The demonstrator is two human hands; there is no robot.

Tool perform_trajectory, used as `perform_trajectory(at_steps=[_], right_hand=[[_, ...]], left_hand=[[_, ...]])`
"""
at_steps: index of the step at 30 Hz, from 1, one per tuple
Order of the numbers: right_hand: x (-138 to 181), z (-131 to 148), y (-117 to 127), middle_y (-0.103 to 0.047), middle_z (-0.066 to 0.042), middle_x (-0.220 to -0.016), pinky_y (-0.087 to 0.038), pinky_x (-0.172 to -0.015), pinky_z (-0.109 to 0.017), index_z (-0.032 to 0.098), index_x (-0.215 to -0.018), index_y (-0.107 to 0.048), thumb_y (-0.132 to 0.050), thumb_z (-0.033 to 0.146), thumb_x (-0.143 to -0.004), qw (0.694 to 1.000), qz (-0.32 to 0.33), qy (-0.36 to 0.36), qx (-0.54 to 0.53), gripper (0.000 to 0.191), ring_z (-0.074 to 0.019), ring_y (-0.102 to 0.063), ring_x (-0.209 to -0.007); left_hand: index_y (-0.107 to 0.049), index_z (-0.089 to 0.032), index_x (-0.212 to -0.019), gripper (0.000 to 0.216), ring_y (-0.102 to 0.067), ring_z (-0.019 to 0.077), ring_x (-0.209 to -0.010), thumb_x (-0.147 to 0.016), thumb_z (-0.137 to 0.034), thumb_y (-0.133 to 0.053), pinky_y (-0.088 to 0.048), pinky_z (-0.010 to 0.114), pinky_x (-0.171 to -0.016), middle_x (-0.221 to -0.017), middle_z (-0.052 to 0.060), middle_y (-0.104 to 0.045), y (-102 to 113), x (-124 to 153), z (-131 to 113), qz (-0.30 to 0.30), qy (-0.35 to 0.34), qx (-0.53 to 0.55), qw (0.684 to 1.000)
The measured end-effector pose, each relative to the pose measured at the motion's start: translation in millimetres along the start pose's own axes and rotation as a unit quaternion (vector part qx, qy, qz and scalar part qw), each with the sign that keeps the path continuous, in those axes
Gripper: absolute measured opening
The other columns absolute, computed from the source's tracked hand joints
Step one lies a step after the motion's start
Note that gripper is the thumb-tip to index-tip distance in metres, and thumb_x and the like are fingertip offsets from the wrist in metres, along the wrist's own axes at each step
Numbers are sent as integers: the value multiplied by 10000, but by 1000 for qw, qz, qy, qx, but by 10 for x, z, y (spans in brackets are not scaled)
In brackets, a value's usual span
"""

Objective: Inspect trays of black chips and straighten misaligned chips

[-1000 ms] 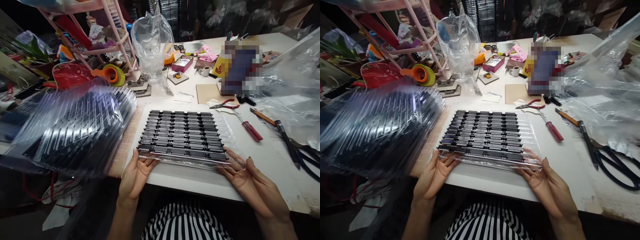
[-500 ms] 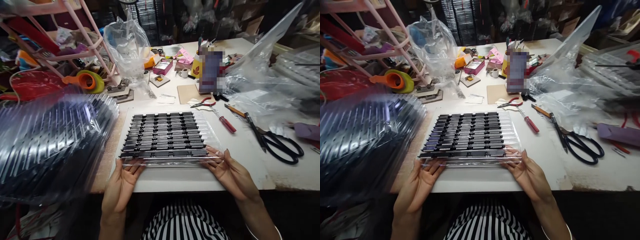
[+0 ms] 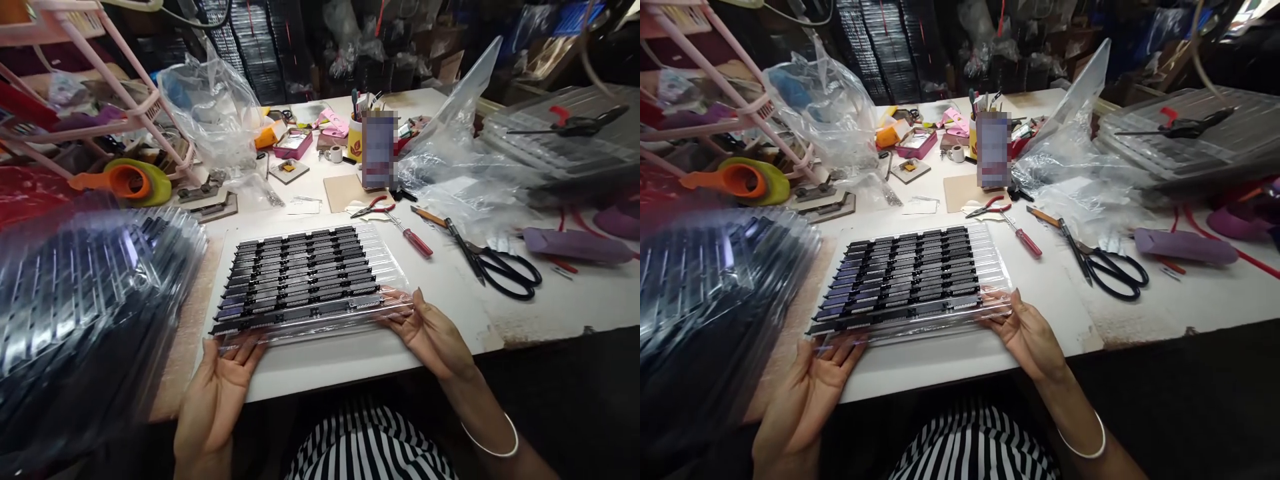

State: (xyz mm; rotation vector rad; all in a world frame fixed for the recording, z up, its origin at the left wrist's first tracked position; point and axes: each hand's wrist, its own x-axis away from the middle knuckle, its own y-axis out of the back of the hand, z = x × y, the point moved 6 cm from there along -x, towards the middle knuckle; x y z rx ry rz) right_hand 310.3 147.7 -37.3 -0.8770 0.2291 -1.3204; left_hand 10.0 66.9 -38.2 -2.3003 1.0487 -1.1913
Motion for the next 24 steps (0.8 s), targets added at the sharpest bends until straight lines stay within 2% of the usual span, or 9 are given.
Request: perform_trajectory(at_steps=[6, 14, 20, 24], right_hand=[[18, 1, 7, -684, -94, -1115, -486, -970, -407, 155, -1004, -708, -499, 418, -929, 1000, -17, 2, 11, 344, -201, -640, -993], [21, -4, 49, -694, -71, -1092, -485, -990, -403, 197, -1011, -711, -481, 428, -930, 998, -39, 1, 40, 335, -203, -644, -994], [38, 42, 63, -707, -57, -1063, -557, -882, -347, 200, -995, -715, -503, 401, -919, 996, -28, -15, 79, 302, -208, -653, -982], [61, 80, 101, -721, -135, -988, -580, -768, -365, 160, -949, -731, -476, 483, -907, 987, 0, -13, 159, 413, -264, -672, -927]], left_hand=[[-675, -157, -997, 432, -689, 240, -928, -979, -226, -249, -559, 457, -839, -914, 126, -731, -66, 29, 0, 32, -18, -14, 999], [-664, -143, -947, 370, -691, 215, -912, -977, -233, -307, -548, 422, -851, -905, 113, -731, -93, 70, 16, 58, -19, 11, 998], [-659, -136, -930, 322, -694, 221, -889, -967, -243, -358, -539, 403, -849, -889, 124, -730, -83, 92, 16, 64, -16, 27, 997], [-654, -135, -883, 305, -698, 221, -866, -962, -243, -380, -543, 397, -839, -864, 123, -727, -89, 111, 14, 59, -14, 38, 997]])
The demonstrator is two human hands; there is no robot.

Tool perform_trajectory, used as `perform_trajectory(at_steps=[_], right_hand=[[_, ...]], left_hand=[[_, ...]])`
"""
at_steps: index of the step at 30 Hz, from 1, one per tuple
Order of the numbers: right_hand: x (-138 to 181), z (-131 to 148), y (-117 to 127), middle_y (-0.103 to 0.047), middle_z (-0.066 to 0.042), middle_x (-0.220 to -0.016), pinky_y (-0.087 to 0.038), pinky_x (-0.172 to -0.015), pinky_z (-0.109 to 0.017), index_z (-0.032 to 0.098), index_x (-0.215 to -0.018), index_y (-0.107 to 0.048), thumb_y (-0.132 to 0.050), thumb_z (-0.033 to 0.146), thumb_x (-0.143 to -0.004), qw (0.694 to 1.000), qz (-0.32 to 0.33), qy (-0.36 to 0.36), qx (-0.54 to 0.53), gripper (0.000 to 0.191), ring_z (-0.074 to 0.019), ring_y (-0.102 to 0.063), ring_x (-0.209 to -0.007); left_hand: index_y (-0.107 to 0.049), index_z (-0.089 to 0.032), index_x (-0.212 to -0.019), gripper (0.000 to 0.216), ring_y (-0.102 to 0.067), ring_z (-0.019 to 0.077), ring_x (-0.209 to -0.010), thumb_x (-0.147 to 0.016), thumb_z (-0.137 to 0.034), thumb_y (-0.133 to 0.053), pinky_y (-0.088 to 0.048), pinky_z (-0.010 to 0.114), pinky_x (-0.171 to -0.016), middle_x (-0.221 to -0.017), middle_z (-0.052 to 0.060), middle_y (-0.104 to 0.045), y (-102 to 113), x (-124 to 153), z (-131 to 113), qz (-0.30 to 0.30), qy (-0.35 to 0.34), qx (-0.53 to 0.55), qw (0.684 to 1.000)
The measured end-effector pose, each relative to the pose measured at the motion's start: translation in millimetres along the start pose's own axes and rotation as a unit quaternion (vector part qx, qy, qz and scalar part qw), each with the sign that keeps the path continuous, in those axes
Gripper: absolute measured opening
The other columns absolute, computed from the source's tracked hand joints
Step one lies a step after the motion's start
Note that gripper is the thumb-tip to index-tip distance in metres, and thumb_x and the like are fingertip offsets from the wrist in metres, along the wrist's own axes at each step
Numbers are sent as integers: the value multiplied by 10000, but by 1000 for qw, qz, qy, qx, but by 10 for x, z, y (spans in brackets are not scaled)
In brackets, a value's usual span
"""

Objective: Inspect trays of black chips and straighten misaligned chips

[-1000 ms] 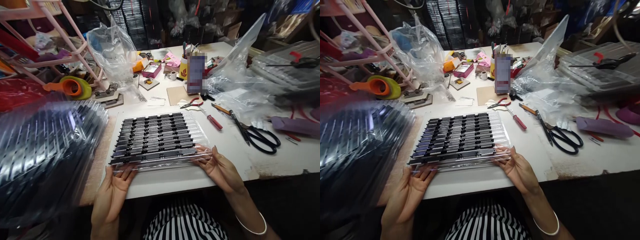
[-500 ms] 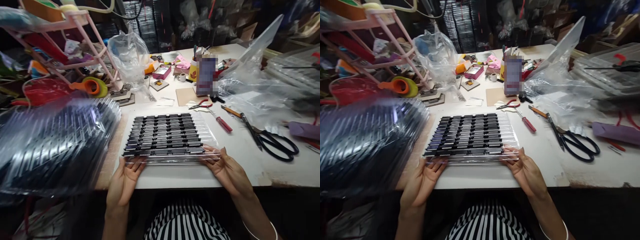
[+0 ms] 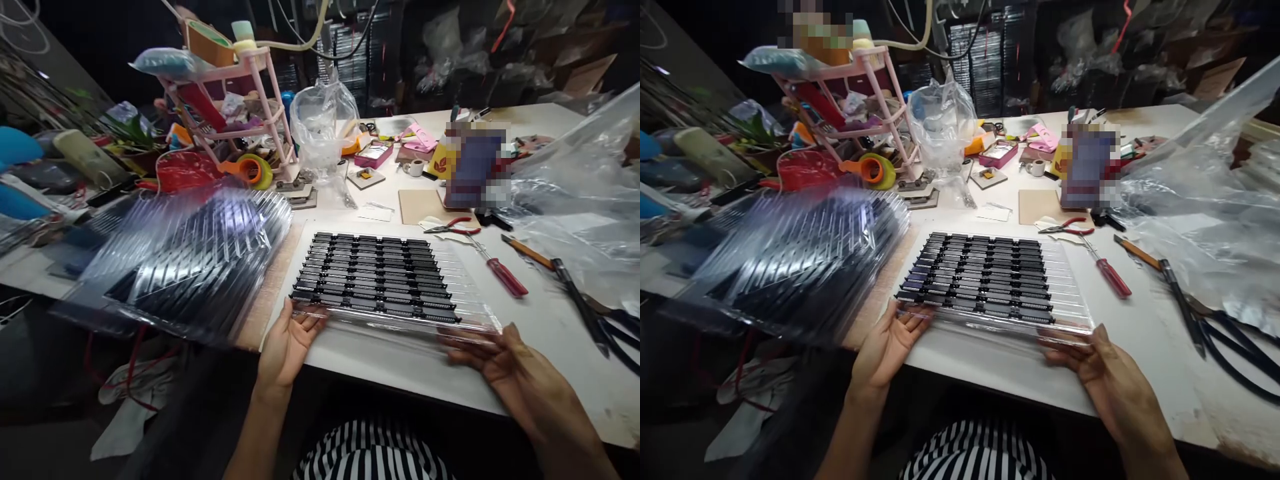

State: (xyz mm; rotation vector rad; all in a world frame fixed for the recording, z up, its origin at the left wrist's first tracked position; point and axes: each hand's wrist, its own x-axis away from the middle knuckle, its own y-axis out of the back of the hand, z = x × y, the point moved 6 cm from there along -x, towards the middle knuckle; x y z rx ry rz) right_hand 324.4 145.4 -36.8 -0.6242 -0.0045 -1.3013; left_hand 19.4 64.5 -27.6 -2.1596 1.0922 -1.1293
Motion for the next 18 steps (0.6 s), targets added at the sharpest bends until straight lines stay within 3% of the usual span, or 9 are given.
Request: perform_trajectory(at_steps=[4, 11, 18], right_hand=[[19, 63, 15, -722, -172, -966, -568, -708, -378, 159, -944, -728, -501, 488, -886, 998, -7, 38, 44, 404, -291, -683, -883], [34, 205, -56, -737, -142, -869, -547, -688, -310, 166, -930, -718, -529, 434, -887, 993, -23, 91, 76, 331, -235, -690, -777], [29, 355, -196, -731, -129, -769, -528, -595, -257, 150, -928, -721, -531, 400, -897, 989, 0, 139, 48, 316, -201, -677, -714]], left_hand=[[-647, -112, -822, 329, -697, 231, -867, -960, -248, -381, -545, 405, -847, -859, 142, -718, -16, 2, -3, -21, 3, 7, 1000], [-631, -86, -803, 356, -708, 239, -826, -965, -239, -353, -578, 408, -791, -824, 167, -715, -37, -18, -48, -44, -6, 5, 999], [-634, -88, -856, 390, -710, 242, -844, -978, -265, -309, -598, 373, -735, -845, 176, -717, -79, -24, -99, -44, -7, -6, 999]])
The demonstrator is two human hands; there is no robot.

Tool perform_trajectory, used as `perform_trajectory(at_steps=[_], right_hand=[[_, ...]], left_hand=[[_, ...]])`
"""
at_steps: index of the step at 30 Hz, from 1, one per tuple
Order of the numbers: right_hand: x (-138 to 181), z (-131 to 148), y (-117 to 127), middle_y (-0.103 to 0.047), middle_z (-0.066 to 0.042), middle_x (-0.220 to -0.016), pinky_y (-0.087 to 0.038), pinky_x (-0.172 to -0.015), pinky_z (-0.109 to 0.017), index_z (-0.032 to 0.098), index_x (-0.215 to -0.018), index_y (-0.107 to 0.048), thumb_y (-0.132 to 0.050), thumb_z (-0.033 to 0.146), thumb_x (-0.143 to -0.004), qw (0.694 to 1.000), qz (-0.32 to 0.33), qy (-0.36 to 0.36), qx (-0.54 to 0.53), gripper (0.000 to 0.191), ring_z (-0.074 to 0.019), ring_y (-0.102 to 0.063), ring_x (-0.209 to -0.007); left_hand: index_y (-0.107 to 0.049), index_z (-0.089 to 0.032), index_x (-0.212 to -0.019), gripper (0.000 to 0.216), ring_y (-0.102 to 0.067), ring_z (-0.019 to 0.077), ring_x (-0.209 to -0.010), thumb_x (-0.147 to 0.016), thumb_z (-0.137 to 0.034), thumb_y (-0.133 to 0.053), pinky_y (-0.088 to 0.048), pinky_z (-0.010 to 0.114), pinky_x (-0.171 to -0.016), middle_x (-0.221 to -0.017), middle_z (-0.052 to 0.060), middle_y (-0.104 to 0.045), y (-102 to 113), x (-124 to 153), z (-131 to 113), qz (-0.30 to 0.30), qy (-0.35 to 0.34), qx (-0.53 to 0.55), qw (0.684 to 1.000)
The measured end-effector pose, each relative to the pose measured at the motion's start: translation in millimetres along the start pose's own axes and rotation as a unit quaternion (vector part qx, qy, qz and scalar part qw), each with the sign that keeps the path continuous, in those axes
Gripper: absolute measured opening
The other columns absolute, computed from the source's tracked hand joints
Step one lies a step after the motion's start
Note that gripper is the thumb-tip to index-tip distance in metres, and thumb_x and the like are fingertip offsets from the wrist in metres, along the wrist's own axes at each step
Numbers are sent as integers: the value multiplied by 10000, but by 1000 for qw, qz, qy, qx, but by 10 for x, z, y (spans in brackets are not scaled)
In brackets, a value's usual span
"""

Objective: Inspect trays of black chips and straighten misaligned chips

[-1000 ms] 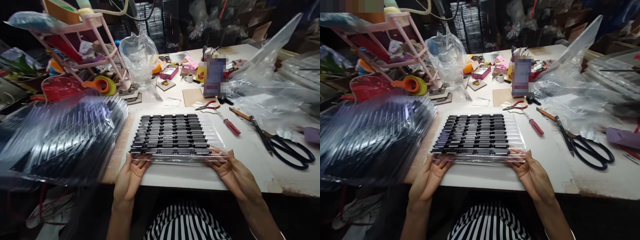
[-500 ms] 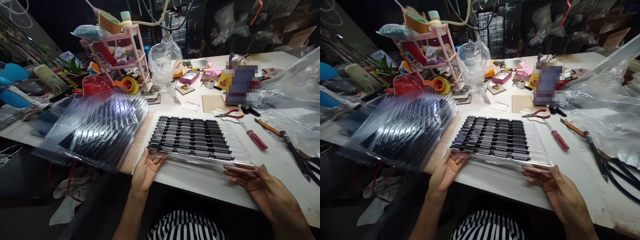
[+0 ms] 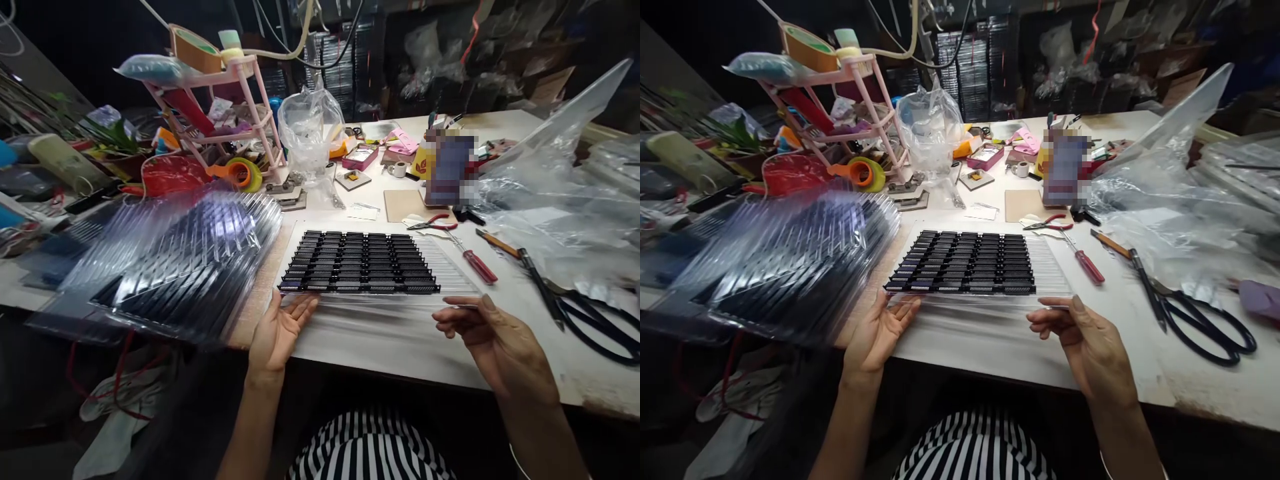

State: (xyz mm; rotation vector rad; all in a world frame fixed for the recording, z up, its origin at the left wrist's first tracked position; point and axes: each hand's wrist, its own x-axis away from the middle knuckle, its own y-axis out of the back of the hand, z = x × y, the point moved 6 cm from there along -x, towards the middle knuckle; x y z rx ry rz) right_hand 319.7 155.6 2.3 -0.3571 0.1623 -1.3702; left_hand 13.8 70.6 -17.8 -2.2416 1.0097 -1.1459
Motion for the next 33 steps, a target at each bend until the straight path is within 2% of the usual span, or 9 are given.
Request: perform_trajectory(at_steps=[10, 17, 24, 33], right_hand=[[-14, 140, -190, -715, -91, -699, -500, -576, -228, 146, -925, -719, -535, 403, -906, 998, 21, 19, -51, 316, -152, -650, -632], [-14, 209, -297, -716, -89, -694, -479, -562, -223, 130, -921, -712, -515, 414, -921, 997, 39, 27, -64, 346, -135, -633, -592], [-25, 280, -384, -712, -82, -688, -454, -547, -221, 123, -926, -708, -478, 410, -944, 995, 65, 41, -66, 368, -128, -629, -583], [-6, 285, -370, -705, -79, -675, -451, -544, -229, 123, -934, -711, -501, 433, -927, 996, 61, 32, -61, 374, -133, -621, -573]], left_hand=[[-644, -94, -901, 410, -709, 257, -864, -986, -252, -276, -612, 351, -671, -903, 180, -720, -8, -48, -63, 8, -19, -11, 1000], [-666, -112, -829, 453, -696, 278, -910, -987, -258, -267, -609, 356, -686, -928, 180, -725, 63, -107, -96, 15, -26, -6, 1000], [-649, -120, -1071, 399, -685, 281, -931, -985, -241, -279, -606, 344, -691, -974, 181, -721, 65, -133, -124, 18, -39, -21, 999], [-657, -113, -1022, 415, -696, 277, -901, -986, -230, -260, -605, 345, -686, -927, 182, -726, 29, -105, -152, 27, -48, -31, 998]])
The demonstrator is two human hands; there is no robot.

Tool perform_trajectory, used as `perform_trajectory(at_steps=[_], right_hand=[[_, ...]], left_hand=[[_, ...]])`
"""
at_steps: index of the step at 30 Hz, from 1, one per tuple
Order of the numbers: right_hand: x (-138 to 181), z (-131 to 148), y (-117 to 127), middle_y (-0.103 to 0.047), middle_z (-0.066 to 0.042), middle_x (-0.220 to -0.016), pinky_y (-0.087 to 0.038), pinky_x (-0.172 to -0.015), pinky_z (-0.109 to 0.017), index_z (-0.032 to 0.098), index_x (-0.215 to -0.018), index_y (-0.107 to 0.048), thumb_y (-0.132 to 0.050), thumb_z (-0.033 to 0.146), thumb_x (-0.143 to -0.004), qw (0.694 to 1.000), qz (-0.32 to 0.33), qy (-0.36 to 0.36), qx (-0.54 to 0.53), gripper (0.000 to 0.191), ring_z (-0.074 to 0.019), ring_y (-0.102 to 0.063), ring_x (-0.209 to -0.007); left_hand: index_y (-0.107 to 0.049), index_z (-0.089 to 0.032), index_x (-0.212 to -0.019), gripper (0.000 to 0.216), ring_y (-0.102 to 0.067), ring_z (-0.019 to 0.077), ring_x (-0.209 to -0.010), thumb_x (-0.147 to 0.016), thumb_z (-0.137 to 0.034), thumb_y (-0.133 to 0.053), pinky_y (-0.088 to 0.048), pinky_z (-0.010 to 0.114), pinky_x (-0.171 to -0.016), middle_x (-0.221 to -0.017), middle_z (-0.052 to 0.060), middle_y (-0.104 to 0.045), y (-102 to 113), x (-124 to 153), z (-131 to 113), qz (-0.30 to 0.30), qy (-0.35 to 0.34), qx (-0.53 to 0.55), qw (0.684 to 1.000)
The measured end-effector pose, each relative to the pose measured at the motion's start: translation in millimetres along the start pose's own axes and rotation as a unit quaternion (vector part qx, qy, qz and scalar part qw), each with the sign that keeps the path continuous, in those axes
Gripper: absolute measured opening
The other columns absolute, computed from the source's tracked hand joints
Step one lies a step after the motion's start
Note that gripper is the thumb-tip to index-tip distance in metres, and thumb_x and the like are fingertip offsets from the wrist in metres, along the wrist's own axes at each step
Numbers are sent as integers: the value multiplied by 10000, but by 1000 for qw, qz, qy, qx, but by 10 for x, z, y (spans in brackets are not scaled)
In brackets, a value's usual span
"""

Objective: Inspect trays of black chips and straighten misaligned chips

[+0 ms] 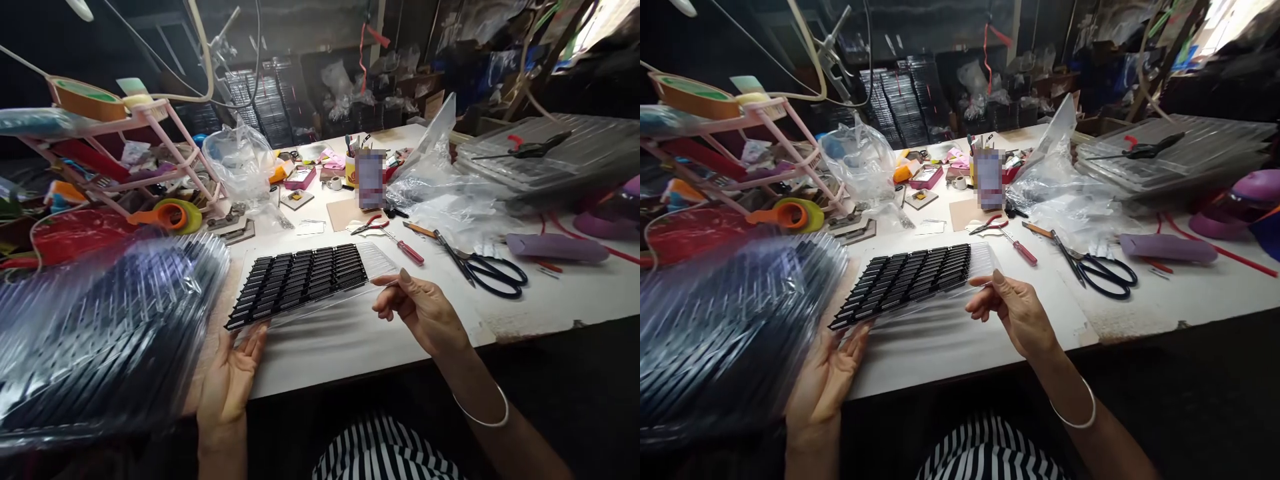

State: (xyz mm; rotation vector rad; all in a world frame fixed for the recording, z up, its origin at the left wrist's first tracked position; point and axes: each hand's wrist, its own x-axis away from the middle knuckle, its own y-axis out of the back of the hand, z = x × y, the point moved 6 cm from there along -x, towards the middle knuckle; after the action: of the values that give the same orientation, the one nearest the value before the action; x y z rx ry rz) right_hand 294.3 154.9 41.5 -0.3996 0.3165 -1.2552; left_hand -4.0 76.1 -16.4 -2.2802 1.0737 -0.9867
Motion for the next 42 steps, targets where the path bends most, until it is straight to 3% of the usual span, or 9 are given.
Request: perform_trajectory(at_steps=[10, 20, 23, 26, 29, 32, 35, 39, 42], right_hand=[[143, -234, 270, -689, -101, -652, -452, -502, -235, 102, -887, -720, -550, 489, -866, 995, -61, -77, -32, 423, -142, -591, -539], [1044, -852, 204, -681, -92, -670, -436, -470, -228, 111, -976, -697, -544, 500, -860, 973, -84, -212, -21, 434, -143, -596, -533], [1292, -1137, 70, -690, -92, -737, -448, -500, -241, 110, -1110, -655, -461, 555, -893, 959, -24, -281, -1, 532, -148, -619, -571], [1423, -1162, -30, -704, -96, -788, -471, -550, -260, 128, -1121, -664, -465, 576, -887, 934, 124, -314, 117, 543, -160, -641, -619], [1261, -816, 47, -700, -84, -752, -483, -590, -276, 150, -1018, -715, -463, 560, -894, 923, 172, -238, 250, 497, -163, -626, -634], [744, -312, 227, -697, -88, -861, -503, -644, -312, 180, -1045, -699, -441, 518, -913, 934, 98, -85, 333, 445, -193, -633, -727], [120, 13, 370, -631, -106, -1151, -498, -795, -385, 217, -1182, -627, -479, 469, -892, 884, 14, 90, 458, 411, -249, -598, -984], [-353, -89, 444, -666, -129, -1057, -428, -908, -490, 179, -1124, -661, -542, 414, -825, 842, 10, 115, 527, 398, -304, -580, -1012], [-185, -168, 393, -682, -89, -823, -464, -795, -447, 173, -1136, -653, -508, 416, -859, 837, 29, 98, 538, 396, -270, -616, -809]], left_hand=[[-663, -108, -942, 384, -706, 267, -876, -979, -239, -303, -603, 386, -713, -879, 175, -723, 23, 22, 99, -36, 34, 8, 999], [-376, -31, -1369, 468, -587, 311, -1138, -944, -225, -388, -496, 479, -936, -1285, 285, -536, 145, 160, 76, -27, -29, 21, 999], [-373, -67, -1382, 489, -537, 282, -1206, -926, -231, -437, -460, 418, -994, -1400, 257, -436, 138, 301, 36, -52, -103, 6, 993], [-470, -125, -1326, 413, -478, 233, -1270, -923, -213, -455, -415, 351, -1046, -1455, 173, -405, 175, 503, 70, -81, -153, -29, 984], [-553, -204, -1257, 347, -437, 188, -1303, -920, -189, -468, -377, 290, -1074, -1456, 74, -433, 211, 718, 239, -63, -155, -63, 984], [-543, -280, -1276, 382, -409, 181, -1323, -905, -195, -507, -359, 271, -1083, -1445, 28, -454, 194, 899, 496, -9, -114, -85, 990], [-485, -331, -1326, 451, -380, 183, -1342, -890, -237, -549, -344, 270, -1089, -1455, 20, -441, 137, 1000, 658, 33, -85, -101, 991], [-449, -328, -1349, 498, -439, 200, -1303, -873, -271, -581, -357, 305, -1075, -1408, 61, -497, 109, 915, 558, 44, -74, -107, 991], [-406, -292, -1381, 568, -480, 228, -1270, -850, -300, -607, -367, 365, -1059, -1359, 112, -539, 86, 651, 250, 45, -93, -233, 967]])
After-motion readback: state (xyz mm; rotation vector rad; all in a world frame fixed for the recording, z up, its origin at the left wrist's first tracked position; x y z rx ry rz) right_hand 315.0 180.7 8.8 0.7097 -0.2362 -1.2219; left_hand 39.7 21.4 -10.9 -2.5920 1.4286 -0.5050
